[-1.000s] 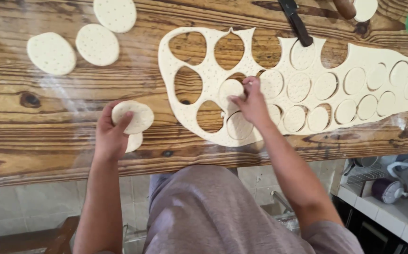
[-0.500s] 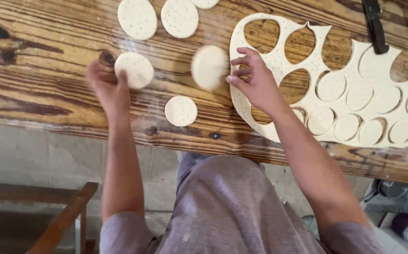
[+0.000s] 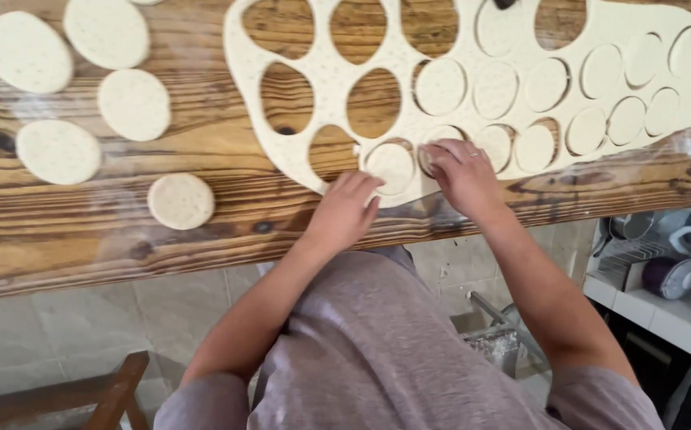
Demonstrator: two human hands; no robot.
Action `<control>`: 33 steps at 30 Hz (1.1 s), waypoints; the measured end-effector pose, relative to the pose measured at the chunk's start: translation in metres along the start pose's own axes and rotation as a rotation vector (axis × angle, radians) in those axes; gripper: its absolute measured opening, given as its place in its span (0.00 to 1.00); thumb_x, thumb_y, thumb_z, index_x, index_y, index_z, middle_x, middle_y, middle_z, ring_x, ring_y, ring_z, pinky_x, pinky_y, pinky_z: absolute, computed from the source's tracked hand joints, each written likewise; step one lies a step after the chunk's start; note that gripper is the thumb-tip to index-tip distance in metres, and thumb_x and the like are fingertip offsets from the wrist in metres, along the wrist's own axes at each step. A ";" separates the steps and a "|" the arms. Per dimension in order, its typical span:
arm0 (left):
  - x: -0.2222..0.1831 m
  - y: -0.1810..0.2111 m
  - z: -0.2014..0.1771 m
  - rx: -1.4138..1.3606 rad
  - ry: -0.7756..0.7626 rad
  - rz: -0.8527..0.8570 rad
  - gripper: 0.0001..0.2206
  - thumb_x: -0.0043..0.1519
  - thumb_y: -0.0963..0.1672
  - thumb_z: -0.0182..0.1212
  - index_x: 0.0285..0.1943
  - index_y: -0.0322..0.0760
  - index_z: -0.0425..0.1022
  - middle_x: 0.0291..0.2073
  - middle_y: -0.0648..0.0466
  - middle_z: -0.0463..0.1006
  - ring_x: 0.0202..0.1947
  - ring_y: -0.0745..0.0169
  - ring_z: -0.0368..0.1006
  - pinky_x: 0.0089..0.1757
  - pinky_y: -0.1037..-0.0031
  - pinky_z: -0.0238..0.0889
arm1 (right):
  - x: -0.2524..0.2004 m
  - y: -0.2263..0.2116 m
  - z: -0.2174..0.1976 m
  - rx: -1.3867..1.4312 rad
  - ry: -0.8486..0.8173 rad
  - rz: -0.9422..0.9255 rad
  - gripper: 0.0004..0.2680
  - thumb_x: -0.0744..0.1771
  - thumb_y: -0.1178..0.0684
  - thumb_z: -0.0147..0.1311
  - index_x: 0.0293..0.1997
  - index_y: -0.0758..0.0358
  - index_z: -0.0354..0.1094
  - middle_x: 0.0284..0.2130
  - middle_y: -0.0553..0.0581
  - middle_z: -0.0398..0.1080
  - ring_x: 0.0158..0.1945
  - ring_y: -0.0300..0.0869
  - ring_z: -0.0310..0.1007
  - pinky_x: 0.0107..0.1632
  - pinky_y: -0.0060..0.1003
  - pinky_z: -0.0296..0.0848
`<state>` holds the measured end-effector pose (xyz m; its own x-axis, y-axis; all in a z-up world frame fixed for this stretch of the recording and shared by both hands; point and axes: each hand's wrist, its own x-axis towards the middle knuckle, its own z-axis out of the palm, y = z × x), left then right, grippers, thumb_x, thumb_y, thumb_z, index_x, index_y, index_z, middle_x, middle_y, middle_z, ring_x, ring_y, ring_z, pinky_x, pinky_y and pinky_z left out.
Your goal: Cut circles from a sheet of dough, separate them, and knead the remaining scraps
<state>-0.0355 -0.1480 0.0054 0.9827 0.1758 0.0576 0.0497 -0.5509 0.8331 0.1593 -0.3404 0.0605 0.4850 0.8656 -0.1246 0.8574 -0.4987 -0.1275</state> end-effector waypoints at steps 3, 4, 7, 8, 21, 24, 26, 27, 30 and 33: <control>0.036 0.009 0.039 0.590 0.062 0.138 0.20 0.61 0.44 0.54 0.63 0.40 0.75 0.59 0.49 0.74 0.60 0.47 0.65 0.57 0.47 0.58 | 0.005 0.025 0.010 -0.111 0.096 -0.144 0.11 0.70 0.48 0.54 0.59 0.45 0.73 0.59 0.44 0.70 0.64 0.44 0.67 0.58 0.43 0.68; 0.040 0.011 0.041 0.595 0.061 0.135 0.20 0.61 0.44 0.54 0.63 0.40 0.75 0.59 0.49 0.74 0.60 0.47 0.65 0.57 0.47 0.58 | 0.007 0.032 0.005 -0.106 0.099 -0.146 0.11 0.70 0.48 0.54 0.59 0.45 0.73 0.59 0.44 0.70 0.64 0.44 0.67 0.58 0.43 0.68; 0.047 0.016 0.046 0.765 0.148 0.165 0.19 0.63 0.46 0.57 0.63 0.37 0.75 0.60 0.45 0.73 0.60 0.44 0.64 0.57 0.49 0.55 | 0.017 0.052 -0.011 -0.068 0.017 -0.391 0.13 0.72 0.48 0.44 0.66 0.48 0.67 0.67 0.44 0.66 0.70 0.42 0.63 0.66 0.44 0.61; 0.047 0.016 0.048 0.788 0.133 0.124 0.22 0.64 0.46 0.57 0.67 0.36 0.71 0.64 0.45 0.70 0.61 0.45 0.64 0.57 0.51 0.56 | 0.020 0.058 -0.016 -0.092 0.014 -0.468 0.14 0.72 0.49 0.43 0.67 0.49 0.65 0.68 0.44 0.64 0.71 0.42 0.61 0.67 0.44 0.60; 0.092 0.013 0.025 0.489 -0.496 -0.161 0.17 0.60 0.51 0.66 0.55 0.46 0.75 0.51 0.54 0.75 0.55 0.49 0.71 0.51 0.55 0.65 | 0.061 0.093 -0.011 -0.085 0.108 -0.993 0.10 0.67 0.41 0.51 0.53 0.38 0.70 0.52 0.44 0.70 0.56 0.42 0.68 0.57 0.42 0.61; 0.088 0.046 -0.012 0.396 -0.494 -0.065 0.13 0.63 0.49 0.62 0.55 0.49 0.76 0.52 0.57 0.73 0.60 0.53 0.65 0.58 0.56 0.58 | 0.062 0.103 -0.002 -0.079 0.057 -1.045 0.10 0.70 0.43 0.48 0.56 0.41 0.69 0.55 0.44 0.70 0.61 0.43 0.65 0.61 0.43 0.61; 0.078 0.036 -0.007 0.350 -0.489 -0.071 0.13 0.64 0.50 0.60 0.54 0.49 0.76 0.50 0.57 0.75 0.60 0.55 0.67 0.61 0.56 0.54 | 0.064 0.095 -0.008 -0.101 0.035 -1.063 0.09 0.70 0.44 0.47 0.54 0.44 0.69 0.54 0.45 0.71 0.63 0.42 0.65 0.64 0.44 0.59; 0.071 0.031 -0.005 0.303 -0.491 -0.081 0.13 0.66 0.52 0.57 0.54 0.49 0.75 0.48 0.57 0.78 0.60 0.56 0.69 0.65 0.56 0.50 | 0.065 0.090 -0.010 -0.114 0.012 -1.080 0.08 0.70 0.44 0.47 0.52 0.47 0.69 0.52 0.45 0.72 0.65 0.42 0.64 0.68 0.46 0.57; 0.054 0.046 -0.025 -0.038 -0.359 -0.206 0.11 0.67 0.48 0.59 0.56 0.45 0.74 0.46 0.47 0.81 0.55 0.41 0.75 0.57 0.50 0.63 | 0.067 0.086 0.001 -0.246 -0.198 -1.076 0.11 0.68 0.50 0.43 0.55 0.49 0.65 0.50 0.46 0.72 0.64 0.40 0.64 0.72 0.51 0.50; 0.039 0.064 -0.050 -0.355 -0.162 -0.280 0.12 0.67 0.46 0.59 0.58 0.44 0.74 0.45 0.42 0.82 0.53 0.33 0.75 0.53 0.48 0.66 | 0.073 0.091 0.023 -0.191 0.026 -1.148 0.11 0.69 0.48 0.42 0.55 0.44 0.66 0.43 0.46 0.71 0.54 0.41 0.68 0.67 0.55 0.56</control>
<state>-0.0027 -0.1358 0.0880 0.9567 0.1329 -0.2590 0.2806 -0.1832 0.9422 0.2686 -0.3238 0.0171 -0.5916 0.8061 -0.0116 0.8062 0.5916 -0.0021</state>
